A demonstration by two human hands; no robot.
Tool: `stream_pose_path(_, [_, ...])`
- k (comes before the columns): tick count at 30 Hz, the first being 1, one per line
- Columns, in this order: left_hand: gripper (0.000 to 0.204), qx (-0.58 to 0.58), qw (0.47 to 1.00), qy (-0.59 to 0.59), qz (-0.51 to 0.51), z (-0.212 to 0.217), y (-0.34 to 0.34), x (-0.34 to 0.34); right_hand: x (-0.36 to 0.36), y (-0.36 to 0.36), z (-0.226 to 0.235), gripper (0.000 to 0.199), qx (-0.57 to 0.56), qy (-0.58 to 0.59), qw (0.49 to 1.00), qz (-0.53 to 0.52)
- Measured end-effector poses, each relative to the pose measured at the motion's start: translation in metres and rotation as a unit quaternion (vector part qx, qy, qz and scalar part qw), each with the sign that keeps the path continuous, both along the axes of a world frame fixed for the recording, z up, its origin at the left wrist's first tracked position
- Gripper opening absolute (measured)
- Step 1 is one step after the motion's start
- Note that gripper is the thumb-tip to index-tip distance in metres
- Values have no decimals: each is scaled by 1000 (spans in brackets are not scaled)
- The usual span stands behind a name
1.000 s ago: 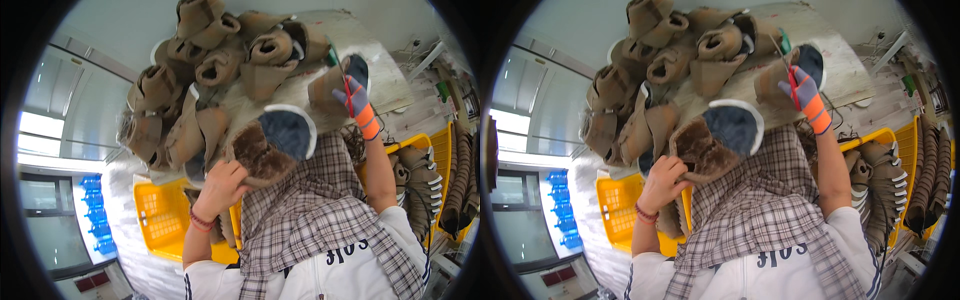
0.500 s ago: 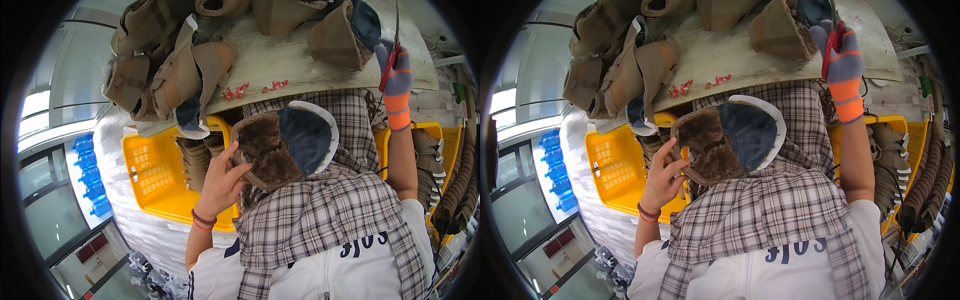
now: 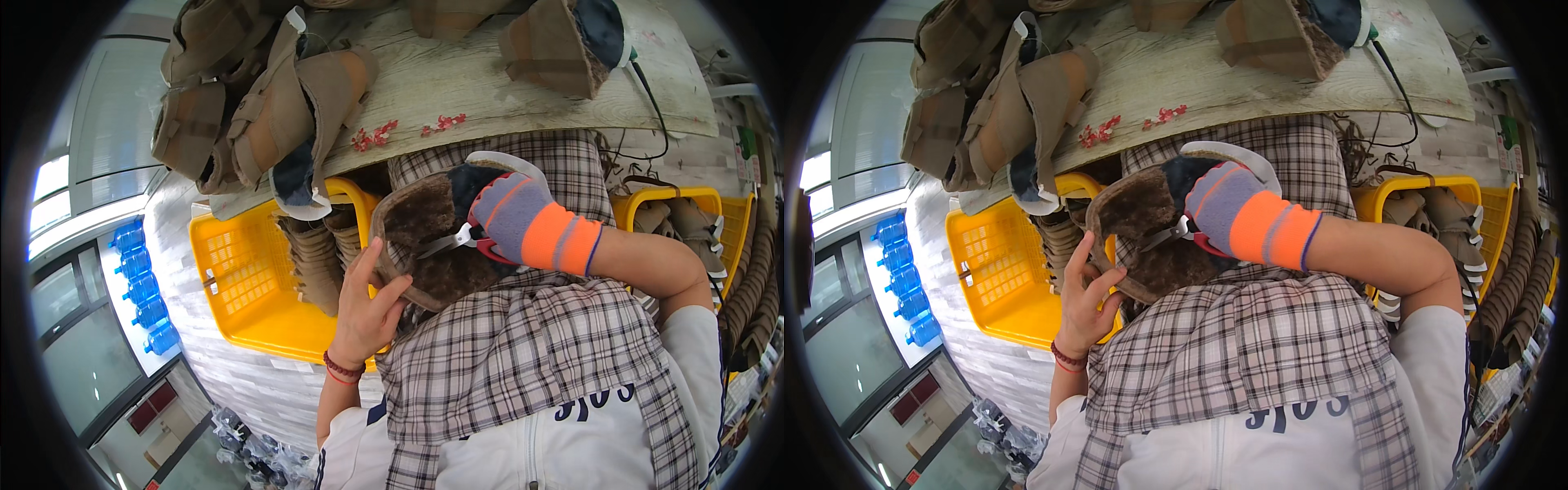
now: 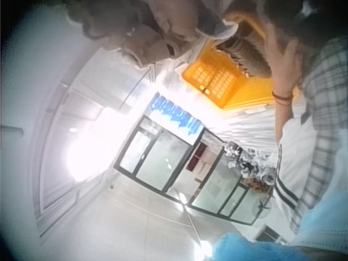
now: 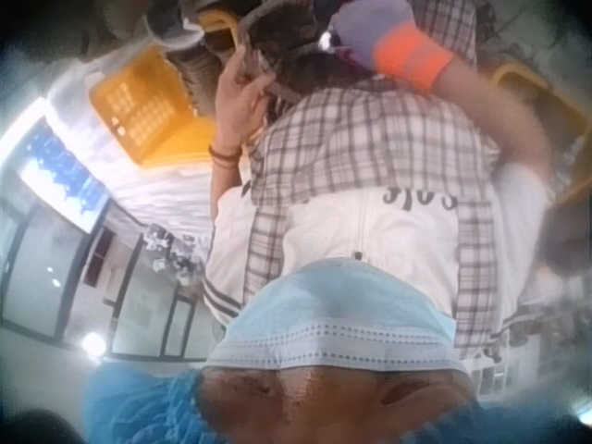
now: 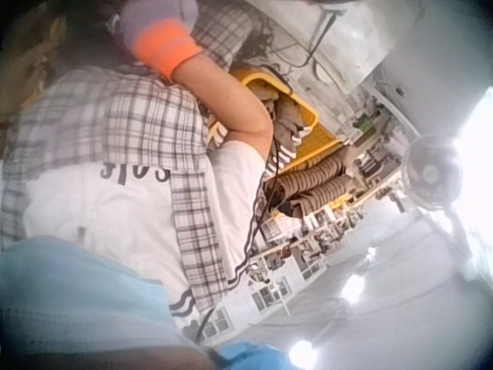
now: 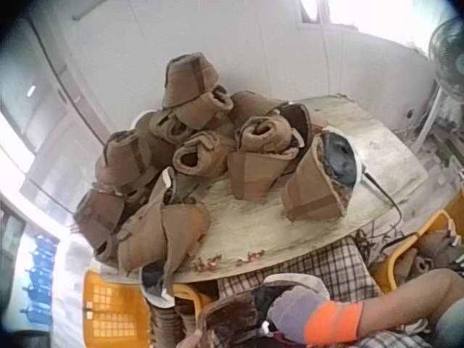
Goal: The person trims the inner lining of several brown slip-on shoes using scissors. They pick up each shoe from a yellow basket, cut the excess material inside, and place the finished shoes back into the basket.
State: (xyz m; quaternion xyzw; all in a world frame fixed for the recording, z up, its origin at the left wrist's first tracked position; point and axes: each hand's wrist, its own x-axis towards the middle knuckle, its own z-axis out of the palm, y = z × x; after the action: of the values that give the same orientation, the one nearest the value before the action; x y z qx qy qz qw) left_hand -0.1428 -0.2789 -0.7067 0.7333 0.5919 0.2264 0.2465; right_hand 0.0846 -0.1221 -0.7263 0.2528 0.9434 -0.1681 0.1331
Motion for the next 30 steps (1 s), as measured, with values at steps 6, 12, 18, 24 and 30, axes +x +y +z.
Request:
stream_pose_path(6, [41,31,999,27,-27,-1,3,-2,-8,1,-9,11,38,-31,998,45])
stream_pose_path(12, [41,31,999,29,-29,-1,4,0,-13,2,1,11,53,-52,995,65])
stream_pose_path(18, [40,34,999,26,-33,1,6,0,-3,15,0,17,11,-36,997,66])
stream_pose_path(24, [41,32,999,24,-30,3,6,2,32,24,18,38,-52,79,991,-90])
stream_pose_path(30, [50,-3,1000,-4,-14,7,18,3,26,21,3,27,53,170,982,-62])
